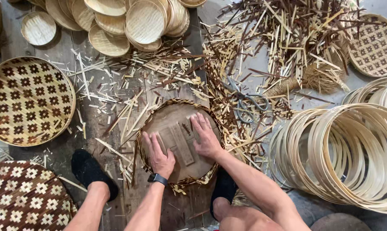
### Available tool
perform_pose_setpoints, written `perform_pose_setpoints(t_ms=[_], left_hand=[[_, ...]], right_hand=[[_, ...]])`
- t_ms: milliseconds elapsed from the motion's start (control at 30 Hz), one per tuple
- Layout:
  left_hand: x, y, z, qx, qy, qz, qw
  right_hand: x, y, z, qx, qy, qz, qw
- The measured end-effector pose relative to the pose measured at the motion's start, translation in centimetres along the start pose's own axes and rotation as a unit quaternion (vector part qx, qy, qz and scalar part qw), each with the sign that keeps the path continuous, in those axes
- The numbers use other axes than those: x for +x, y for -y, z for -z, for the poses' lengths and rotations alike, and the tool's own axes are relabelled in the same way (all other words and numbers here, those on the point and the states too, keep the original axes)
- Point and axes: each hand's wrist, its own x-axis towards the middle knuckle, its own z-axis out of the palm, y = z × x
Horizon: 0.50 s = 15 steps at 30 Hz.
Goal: The person assembles a woven basket by placing a pre-woven patterned base onto a wooden form, fitting a bamboo rim around the edge, and trimming the excess woven material with shears. The person repeats this process for multiple baskets, stacking the finished units.
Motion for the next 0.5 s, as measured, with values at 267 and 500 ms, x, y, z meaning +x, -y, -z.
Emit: perform_pose_setpoints(t_ms=[267,500], left_hand=[[1.3,-3.7,3.7,0.028,-0.067,-0.157,0.985],[0.6,1.0,-0.9,0.043,-0.003,-0.100,0.994]], right_hand=[[-1.7,2.3,4.1,0.060,-0.133,0.064,0.987],[-1.9,0.3,-1.1,0.091,-0.001,-0.120,0.989]])
